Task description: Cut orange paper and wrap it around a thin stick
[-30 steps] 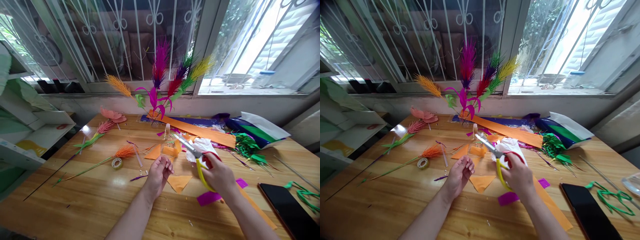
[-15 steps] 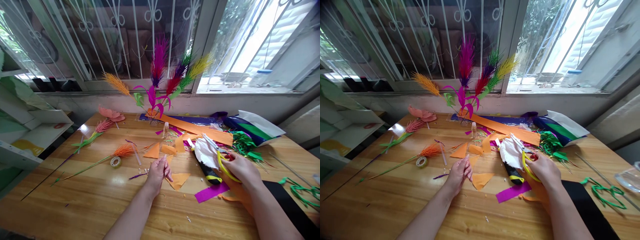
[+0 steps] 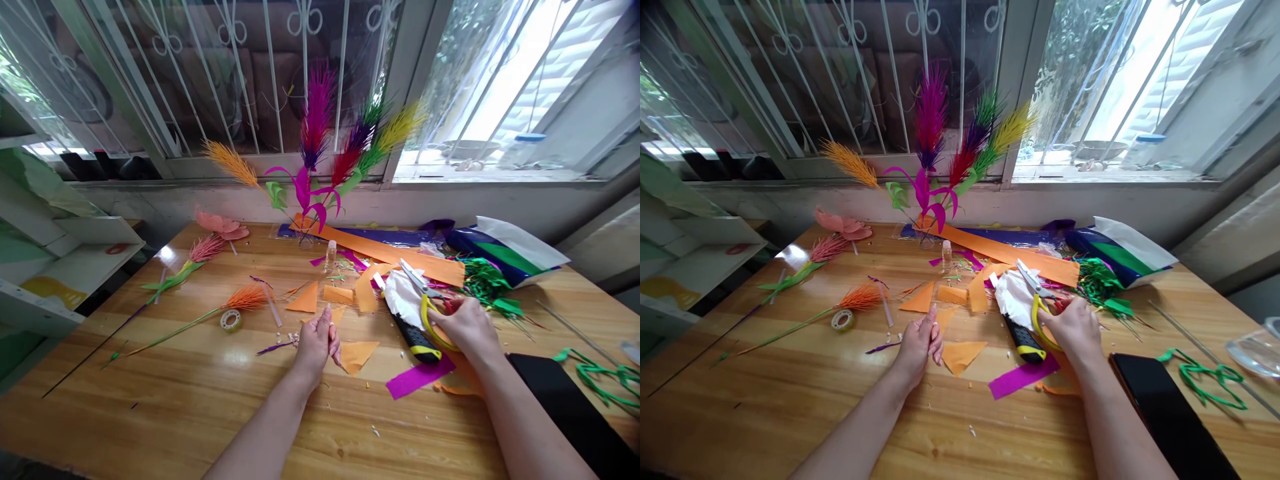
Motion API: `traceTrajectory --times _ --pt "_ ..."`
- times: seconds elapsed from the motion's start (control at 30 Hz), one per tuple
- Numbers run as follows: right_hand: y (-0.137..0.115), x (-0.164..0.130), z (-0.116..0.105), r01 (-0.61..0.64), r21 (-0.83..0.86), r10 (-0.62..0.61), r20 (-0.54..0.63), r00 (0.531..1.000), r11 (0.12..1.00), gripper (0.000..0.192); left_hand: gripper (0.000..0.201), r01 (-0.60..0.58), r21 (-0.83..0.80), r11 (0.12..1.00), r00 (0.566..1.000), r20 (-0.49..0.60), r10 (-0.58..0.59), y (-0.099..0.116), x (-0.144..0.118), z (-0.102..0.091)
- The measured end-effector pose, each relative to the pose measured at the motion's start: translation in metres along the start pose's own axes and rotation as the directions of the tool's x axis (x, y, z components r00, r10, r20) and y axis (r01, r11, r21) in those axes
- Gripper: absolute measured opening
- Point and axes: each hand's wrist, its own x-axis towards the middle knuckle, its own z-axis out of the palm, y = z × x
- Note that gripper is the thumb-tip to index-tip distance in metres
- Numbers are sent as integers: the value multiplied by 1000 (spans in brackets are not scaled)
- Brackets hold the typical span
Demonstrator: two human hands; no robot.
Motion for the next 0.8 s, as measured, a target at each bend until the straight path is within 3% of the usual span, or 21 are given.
traceTrajectory --times 0.1,0.17,0.2,0.27,0.33,0.4,0.53,0.8 --pt "-16 -11 -8 52 -16 -53 -115 992 999 41 53 -24 40 999 1000 -10 25 -4 2 -1" --pt "-38 -30 -17 241 71 -222 -213 952 968 35 53 -59 115 992 998 -5 60 -7 2 -2" --pt "-51 -42 -20 366 158 -324 -239 915 917 27 52 -87 171 981 996 2 88 -8 1 -3" --pt "-77 -69 -25 561 352 -544 -156 824 749 16 50 -161 310 937 986 22 163 -10 -1 -4" --pt "-97 -93 -25 660 454 -701 -103 706 598 14 47 -242 437 866 968 54 243 -10 -4 -6" --pt "-109 -108 -22 706 474 -769 -90 633 526 16 43 -308 514 801 947 84 310 -8 -7 -7" --pt "-110 -114 -16 722 472 -784 -97 613 506 12 41 -378 601 705 919 151 364 -5 -8 -8" --pt "-108 -112 -14 700 527 -792 -79 605 482 9 42 -359 741 567 924 199 326 -6 -9 -6"
